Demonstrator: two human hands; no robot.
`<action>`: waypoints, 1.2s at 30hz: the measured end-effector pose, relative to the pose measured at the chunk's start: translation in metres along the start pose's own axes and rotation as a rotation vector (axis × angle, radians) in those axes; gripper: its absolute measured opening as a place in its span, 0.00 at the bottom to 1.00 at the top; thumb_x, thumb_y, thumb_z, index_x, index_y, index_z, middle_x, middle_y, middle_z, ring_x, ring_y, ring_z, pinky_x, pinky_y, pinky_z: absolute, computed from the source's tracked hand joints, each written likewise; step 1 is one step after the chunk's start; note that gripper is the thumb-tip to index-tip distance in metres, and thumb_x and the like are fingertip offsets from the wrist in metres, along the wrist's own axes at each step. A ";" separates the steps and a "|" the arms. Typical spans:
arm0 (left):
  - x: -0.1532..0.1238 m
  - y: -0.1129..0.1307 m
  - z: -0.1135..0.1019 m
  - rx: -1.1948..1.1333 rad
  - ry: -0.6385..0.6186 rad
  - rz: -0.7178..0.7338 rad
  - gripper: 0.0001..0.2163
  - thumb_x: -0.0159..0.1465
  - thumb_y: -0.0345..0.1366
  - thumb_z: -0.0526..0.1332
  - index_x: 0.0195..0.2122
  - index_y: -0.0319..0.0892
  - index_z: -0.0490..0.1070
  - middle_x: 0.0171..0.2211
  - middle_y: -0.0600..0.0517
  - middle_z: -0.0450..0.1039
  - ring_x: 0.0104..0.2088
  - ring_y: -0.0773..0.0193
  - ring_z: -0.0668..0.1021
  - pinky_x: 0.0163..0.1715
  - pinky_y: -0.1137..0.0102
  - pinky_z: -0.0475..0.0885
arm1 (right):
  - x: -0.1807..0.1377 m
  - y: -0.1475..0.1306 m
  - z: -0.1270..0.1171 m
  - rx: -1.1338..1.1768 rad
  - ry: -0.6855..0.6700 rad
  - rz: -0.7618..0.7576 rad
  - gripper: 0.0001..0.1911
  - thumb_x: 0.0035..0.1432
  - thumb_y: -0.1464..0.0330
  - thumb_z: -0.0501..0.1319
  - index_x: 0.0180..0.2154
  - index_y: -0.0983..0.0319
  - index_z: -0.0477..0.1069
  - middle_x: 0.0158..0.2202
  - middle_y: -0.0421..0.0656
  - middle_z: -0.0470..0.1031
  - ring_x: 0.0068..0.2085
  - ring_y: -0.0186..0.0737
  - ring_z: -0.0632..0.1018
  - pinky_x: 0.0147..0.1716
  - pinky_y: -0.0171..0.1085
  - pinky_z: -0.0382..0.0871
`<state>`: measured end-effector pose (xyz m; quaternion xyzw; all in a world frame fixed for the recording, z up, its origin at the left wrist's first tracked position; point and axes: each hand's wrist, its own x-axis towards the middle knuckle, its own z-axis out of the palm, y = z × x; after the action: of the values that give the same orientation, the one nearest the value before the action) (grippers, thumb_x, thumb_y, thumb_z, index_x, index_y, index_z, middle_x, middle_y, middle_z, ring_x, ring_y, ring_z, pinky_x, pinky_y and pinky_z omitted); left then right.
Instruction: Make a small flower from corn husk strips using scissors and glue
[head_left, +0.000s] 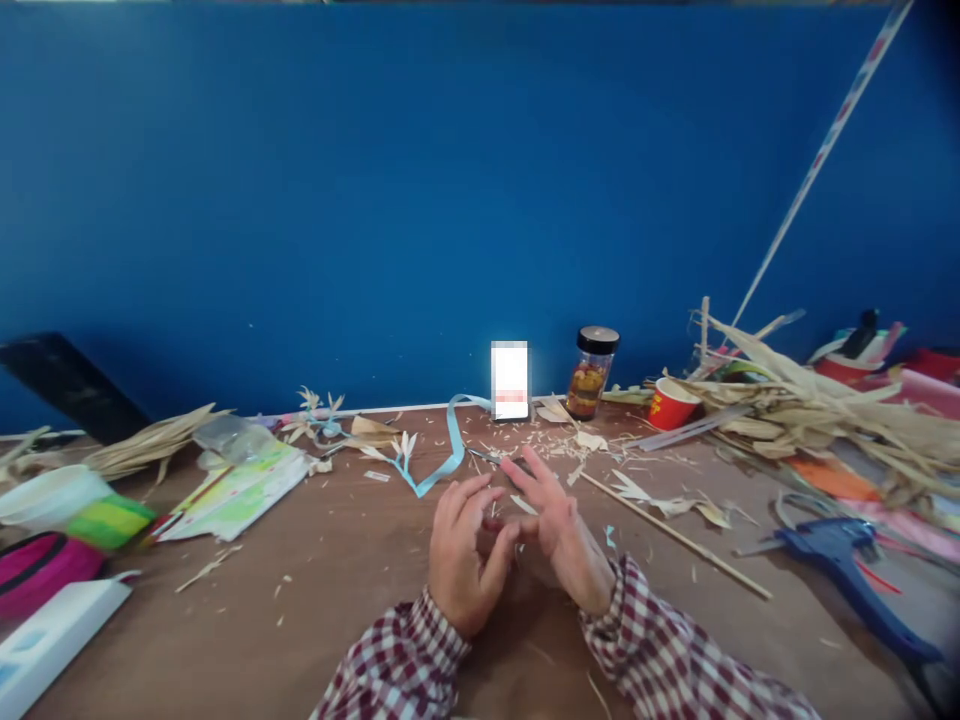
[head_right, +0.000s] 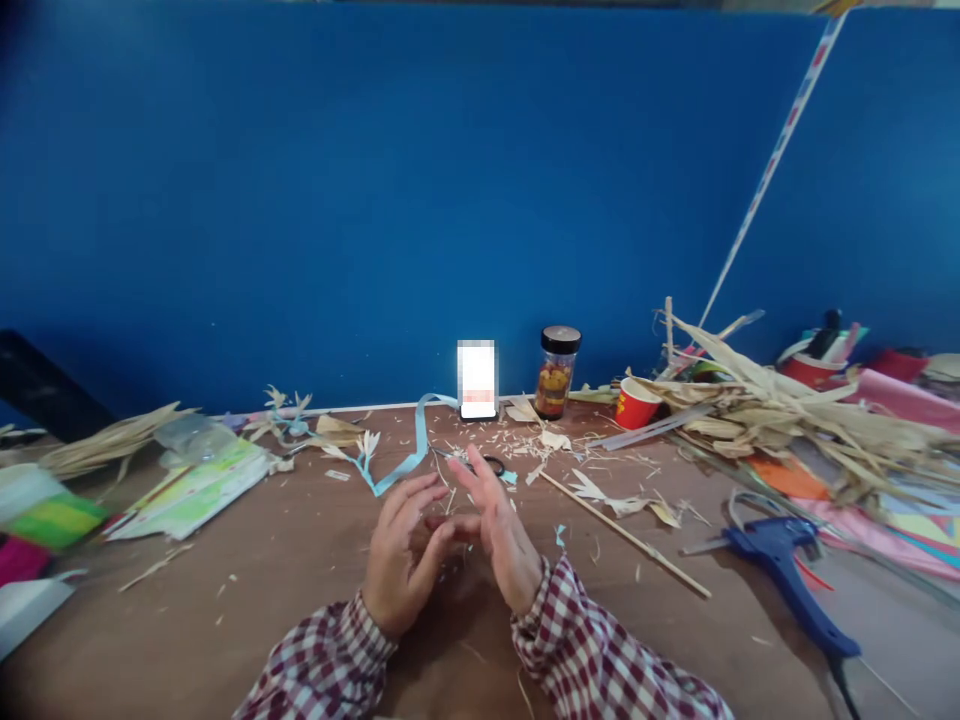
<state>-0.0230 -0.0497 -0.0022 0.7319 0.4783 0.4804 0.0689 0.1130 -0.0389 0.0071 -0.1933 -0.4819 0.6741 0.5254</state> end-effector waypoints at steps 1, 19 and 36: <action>0.000 0.000 0.000 0.006 -0.009 0.005 0.14 0.55 0.33 0.57 0.43 0.41 0.66 0.46 0.44 0.66 0.49 0.56 0.66 0.51 0.55 0.57 | -0.001 0.000 0.000 -0.019 -0.025 -0.006 0.34 0.52 0.47 0.46 0.58 0.50 0.43 0.61 0.48 0.45 0.42 0.47 0.74 0.44 0.52 0.63; 0.011 -0.027 -0.002 -0.086 0.147 -0.201 0.06 0.58 0.34 0.54 0.31 0.41 0.69 0.33 0.49 0.72 0.38 0.60 0.73 0.41 0.62 0.67 | -0.001 -0.010 -0.011 -0.492 0.106 -0.079 0.27 0.57 0.53 0.45 0.55 0.57 0.54 0.51 0.50 0.64 0.33 0.40 0.75 0.28 0.39 0.70; 0.023 -0.058 -0.024 0.225 0.311 -0.344 0.10 0.57 0.40 0.54 0.31 0.42 0.71 0.32 0.49 0.74 0.35 0.58 0.75 0.38 0.62 0.68 | 0.030 -0.067 -0.079 -0.085 0.868 -0.375 0.23 0.52 0.52 0.50 0.37 0.64 0.67 0.17 0.36 0.67 0.15 0.26 0.65 0.14 0.26 0.55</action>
<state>-0.0765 -0.0096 -0.0079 0.5602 0.6511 0.5120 -0.0068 0.1972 0.0220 0.0349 -0.3881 -0.2716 0.4043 0.7824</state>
